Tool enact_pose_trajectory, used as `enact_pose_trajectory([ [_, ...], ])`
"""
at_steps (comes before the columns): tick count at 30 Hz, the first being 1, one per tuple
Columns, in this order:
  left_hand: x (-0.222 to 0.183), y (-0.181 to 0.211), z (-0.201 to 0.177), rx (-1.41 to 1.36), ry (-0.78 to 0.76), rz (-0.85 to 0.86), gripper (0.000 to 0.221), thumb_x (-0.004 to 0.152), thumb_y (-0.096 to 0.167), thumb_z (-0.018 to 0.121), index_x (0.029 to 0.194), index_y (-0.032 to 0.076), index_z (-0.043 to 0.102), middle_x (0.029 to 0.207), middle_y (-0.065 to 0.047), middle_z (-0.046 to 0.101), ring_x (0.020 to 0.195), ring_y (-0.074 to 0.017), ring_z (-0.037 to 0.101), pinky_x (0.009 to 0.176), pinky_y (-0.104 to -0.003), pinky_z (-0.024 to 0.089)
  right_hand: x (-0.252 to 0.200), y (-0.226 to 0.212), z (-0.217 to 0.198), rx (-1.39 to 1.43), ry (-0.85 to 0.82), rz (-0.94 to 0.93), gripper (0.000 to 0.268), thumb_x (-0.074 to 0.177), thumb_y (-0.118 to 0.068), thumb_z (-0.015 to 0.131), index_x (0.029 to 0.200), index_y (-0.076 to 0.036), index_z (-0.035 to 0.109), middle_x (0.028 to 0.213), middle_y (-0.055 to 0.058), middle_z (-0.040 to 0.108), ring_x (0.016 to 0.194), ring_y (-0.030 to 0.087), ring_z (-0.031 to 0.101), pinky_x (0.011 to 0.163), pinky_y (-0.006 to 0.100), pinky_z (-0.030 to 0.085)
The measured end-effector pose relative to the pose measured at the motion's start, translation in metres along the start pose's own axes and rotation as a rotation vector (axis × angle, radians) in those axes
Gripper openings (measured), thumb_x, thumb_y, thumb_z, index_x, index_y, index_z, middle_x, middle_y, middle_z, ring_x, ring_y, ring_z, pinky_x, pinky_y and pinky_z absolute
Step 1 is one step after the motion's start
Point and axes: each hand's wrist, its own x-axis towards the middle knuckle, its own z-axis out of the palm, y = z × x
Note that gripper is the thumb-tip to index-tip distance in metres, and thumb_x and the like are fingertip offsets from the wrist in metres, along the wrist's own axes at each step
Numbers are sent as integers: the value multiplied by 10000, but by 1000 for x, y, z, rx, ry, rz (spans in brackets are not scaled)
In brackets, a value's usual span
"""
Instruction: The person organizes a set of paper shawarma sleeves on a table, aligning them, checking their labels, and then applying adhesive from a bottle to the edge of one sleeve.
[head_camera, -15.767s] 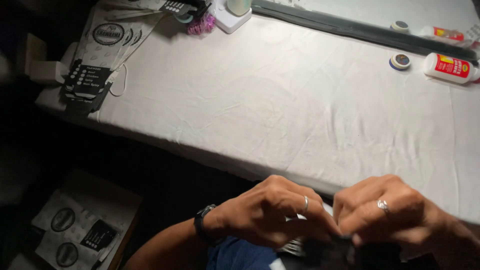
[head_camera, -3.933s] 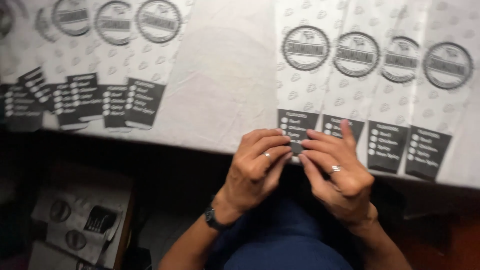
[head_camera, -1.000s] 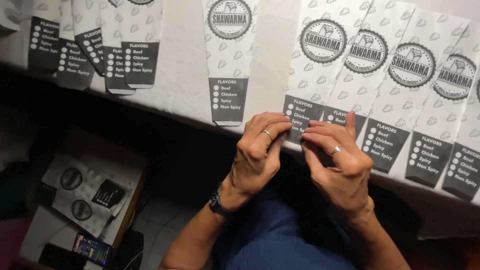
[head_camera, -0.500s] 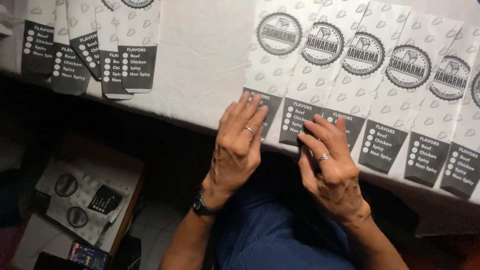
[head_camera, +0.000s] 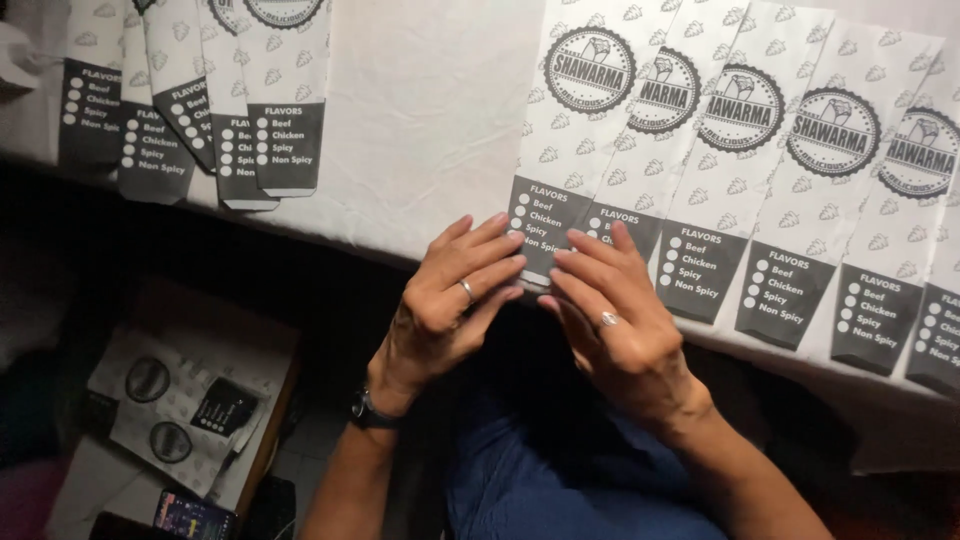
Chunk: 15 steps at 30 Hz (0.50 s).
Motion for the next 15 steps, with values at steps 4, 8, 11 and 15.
enact_pose_trajectory([
  [4, 0, -6, 1, -43, 16, 37, 193, 939, -19, 782, 1115, -25, 703, 1218, -182, 716, 1237, -370, 674, 1123, -517, 513, 3, 1, 10, -27, -8, -11, 100, 955, 20, 709, 993, 91, 650, 1033, 237, 691, 1091, 429, 691, 1120, 661, 451],
  [8, 2, -8, 2, -85, 53, 24, 160, 924, -30, 791, 1066, -19, 719, 1182, -168, 727, 1196, -357, 695, 1107, -502, 528, 4, 4, 9, -7, -25, -29, 94, 954, 33, 702, 1006, 91, 648, 1027, 239, 691, 1082, 426, 692, 1122, 667, 446],
  [11, 5, -7, 3, -89, 81, 45, 143, 917, -57, 783, 1037, -34, 709, 1128, -168, 732, 1133, -366, 708, 1059, -472, 546, 8, 4, 8, -33, -33, -46, 45, 963, 55, 675, 964, 88, 644, 994, 221, 696, 1039, 416, 700, 1122, 661, 442],
  [15, 12, 4, 8, -3, 123, -26, 66, 929, -51, 750, 963, -38, 695, 1049, -154, 721, 1054, -336, 706, 992, -429, 519, 7, 2, 11, -33, -9, 49, 71, 938, 78, 718, 940, 65, 648, 979, 187, 688, 1020, 370, 707, 1194, 658, 339],
])
